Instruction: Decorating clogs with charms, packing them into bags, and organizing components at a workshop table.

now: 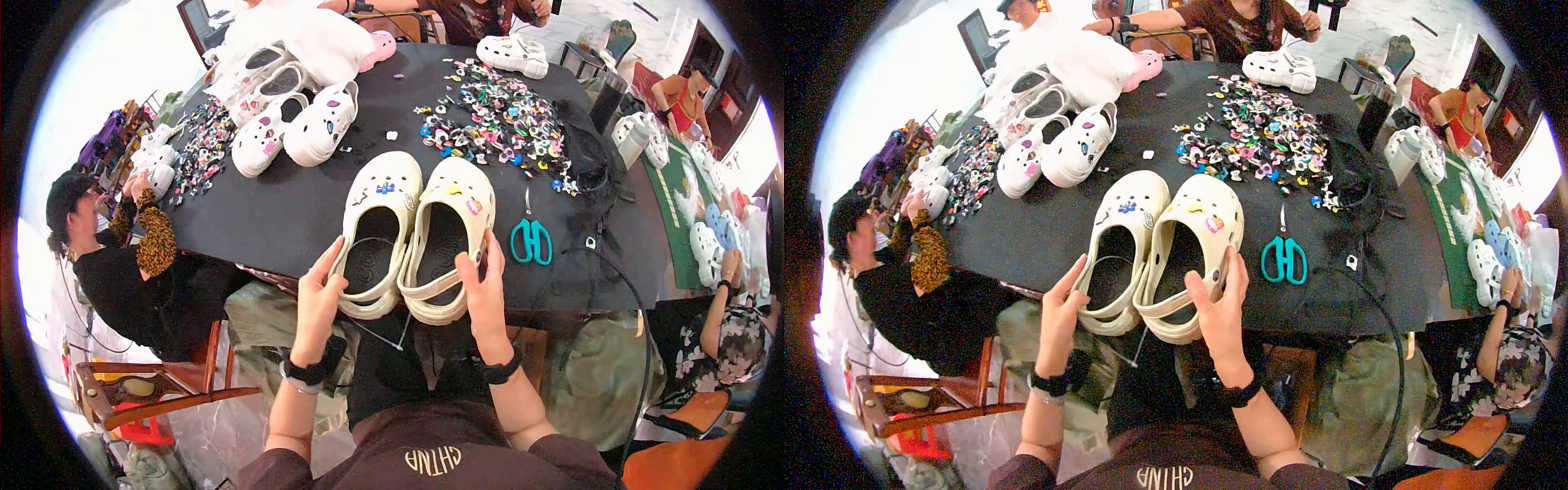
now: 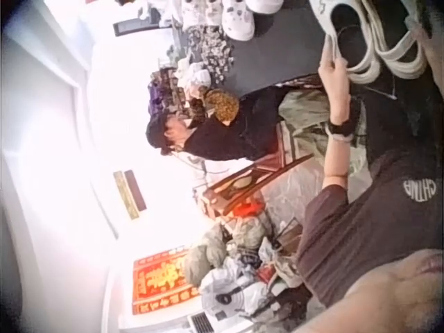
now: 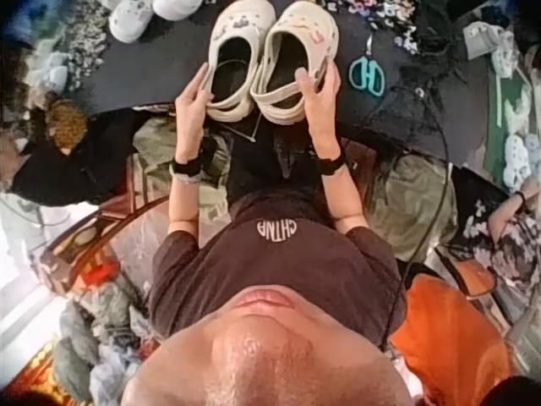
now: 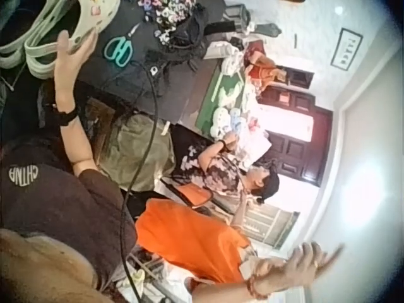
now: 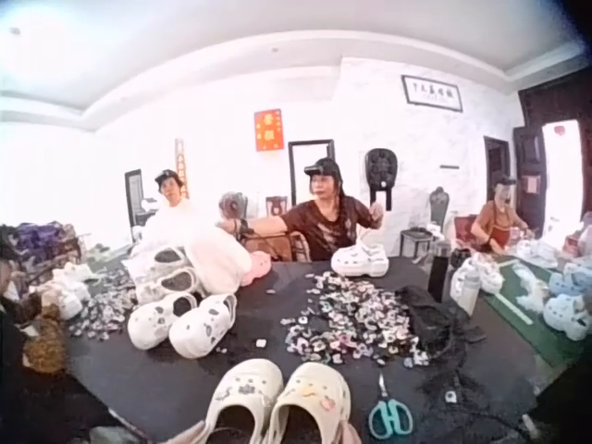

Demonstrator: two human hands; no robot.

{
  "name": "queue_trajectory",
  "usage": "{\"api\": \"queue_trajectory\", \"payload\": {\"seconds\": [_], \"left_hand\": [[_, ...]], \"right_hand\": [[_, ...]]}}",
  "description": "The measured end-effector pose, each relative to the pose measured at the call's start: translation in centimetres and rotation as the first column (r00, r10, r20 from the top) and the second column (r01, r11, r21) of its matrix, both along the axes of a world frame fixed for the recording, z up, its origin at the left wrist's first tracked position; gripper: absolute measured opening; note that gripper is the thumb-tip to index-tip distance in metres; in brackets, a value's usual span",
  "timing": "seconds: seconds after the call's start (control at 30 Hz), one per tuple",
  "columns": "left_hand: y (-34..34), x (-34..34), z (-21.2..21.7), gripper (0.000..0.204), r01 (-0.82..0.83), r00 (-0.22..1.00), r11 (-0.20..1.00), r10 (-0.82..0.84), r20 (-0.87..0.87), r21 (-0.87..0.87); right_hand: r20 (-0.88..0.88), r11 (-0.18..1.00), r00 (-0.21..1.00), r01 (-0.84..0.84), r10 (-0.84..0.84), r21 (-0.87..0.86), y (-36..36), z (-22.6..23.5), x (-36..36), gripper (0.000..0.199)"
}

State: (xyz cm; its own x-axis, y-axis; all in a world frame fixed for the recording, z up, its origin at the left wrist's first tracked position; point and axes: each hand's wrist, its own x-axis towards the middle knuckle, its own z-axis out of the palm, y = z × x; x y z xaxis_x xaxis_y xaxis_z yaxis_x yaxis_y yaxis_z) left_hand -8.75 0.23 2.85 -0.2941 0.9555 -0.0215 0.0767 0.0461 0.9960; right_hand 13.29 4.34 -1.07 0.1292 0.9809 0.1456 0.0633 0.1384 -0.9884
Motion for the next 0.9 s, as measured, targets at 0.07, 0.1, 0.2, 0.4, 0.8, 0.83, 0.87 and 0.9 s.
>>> {"api": "queue_trajectory", "payload": {"seconds": [0.07,0.1,0.2,0.4,0.8,0.83,0.87,0.9], "left_hand": [[-0.6,0.9,-0.3,0.058,-0.034,0.997,0.998,0.037,-0.061,0.059],[-1.3,1.6,0.0,0.057,-0.052,0.996,0.997,0.056,-0.068,0.061],[-3.3,2.7,-0.2,0.055,-0.064,0.995,0.997,0.067,-0.077,0.04],[-5.1,5.4,-1.6,0.049,-0.049,0.998,0.992,0.053,-0.03,0.12],[-6.2,6.9,-4.6,0.059,0.063,0.912,0.982,0.015,-0.41,0.176],[-6.2,7.1,-4.7,0.06,0.06,0.909,0.98,0.026,-0.416,0.192],[-6.1,7.3,-4.8,0.06,0.058,0.906,0.977,0.035,-0.422,0.207],[-6.2,7.3,-4.9,0.061,0.06,0.904,0.978,0.032,-0.427,0.199]], "right_hand": [[0.001,1.0,1.0,-0.013,0.013,-0.014,0.3,-0.2,0.5,0.072],[-0.003,0.999,1.0,-0.028,0.028,-0.028,0.4,-0.4,0.9,0.071],[-0.191,0.992,0.977,-0.107,0.094,-0.06,-0.1,0.2,3.2,0.067],[0.019,0.992,0.993,-0.117,0.118,-0.045,-1.4,1.1,5.3,0.068],[0.302,0.979,0.932,-0.204,0.203,-0.026,-4.8,1.9,6.4,0.077],[0.286,0.979,0.937,-0.201,0.199,-0.024,-5.2,1.8,6.4,0.078],[0.294,0.981,0.937,-0.191,0.19,-0.028,-5.5,1.8,6.4,0.078],[0.269,0.983,0.946,-0.18,0.182,-0.032,-5.8,1.9,6.2,0.078]]}}
